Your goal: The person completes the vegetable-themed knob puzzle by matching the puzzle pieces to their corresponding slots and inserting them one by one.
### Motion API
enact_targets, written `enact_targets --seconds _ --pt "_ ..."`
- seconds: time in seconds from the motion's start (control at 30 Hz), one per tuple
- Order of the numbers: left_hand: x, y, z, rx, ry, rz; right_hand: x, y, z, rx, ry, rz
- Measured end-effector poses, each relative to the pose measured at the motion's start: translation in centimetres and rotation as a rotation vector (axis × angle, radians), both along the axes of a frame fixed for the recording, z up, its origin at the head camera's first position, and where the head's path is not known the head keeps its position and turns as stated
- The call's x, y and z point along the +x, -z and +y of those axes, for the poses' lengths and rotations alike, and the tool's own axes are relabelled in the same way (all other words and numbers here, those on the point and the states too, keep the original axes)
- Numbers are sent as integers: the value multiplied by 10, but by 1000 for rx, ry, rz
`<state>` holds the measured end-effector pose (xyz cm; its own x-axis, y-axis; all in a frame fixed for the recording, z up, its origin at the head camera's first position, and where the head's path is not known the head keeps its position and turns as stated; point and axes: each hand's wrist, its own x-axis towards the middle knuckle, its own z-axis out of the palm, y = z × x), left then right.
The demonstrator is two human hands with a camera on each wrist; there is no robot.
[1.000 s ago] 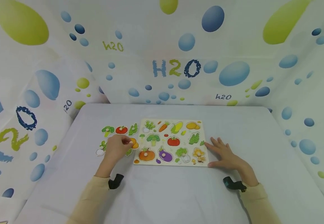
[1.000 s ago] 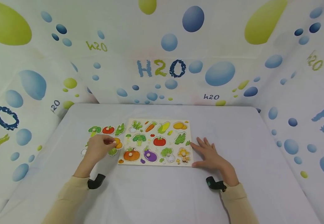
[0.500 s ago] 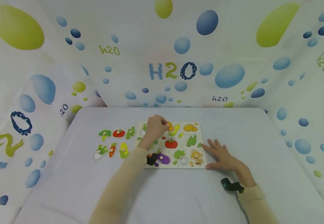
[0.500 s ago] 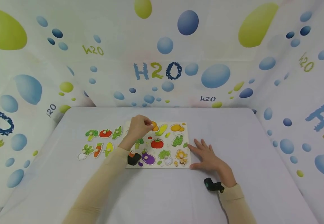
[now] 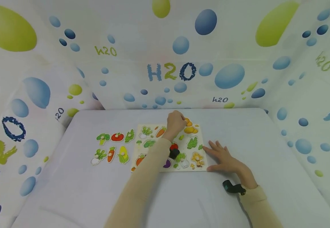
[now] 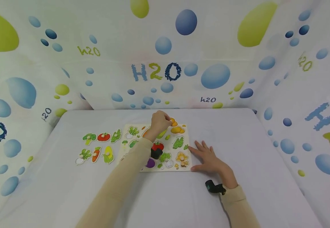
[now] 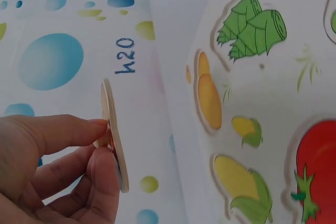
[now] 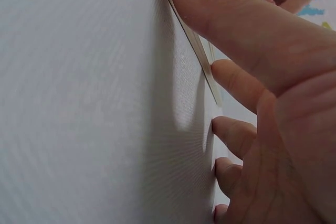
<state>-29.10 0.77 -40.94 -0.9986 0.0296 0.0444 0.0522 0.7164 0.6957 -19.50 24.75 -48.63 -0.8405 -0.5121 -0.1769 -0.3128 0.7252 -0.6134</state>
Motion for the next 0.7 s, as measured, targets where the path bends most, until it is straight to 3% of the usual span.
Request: enact_targets --seconds 0.13,0.3,0.7 --pt "-6 10 13 -16 -25 -3 0 0 -1 -1 0 0" --pt "-10 23 25 4 -7 -23 2 1 0 4 -2 28" --pt "-15 44 34 39 -60 -26 2 1 0 -11 -1 41"
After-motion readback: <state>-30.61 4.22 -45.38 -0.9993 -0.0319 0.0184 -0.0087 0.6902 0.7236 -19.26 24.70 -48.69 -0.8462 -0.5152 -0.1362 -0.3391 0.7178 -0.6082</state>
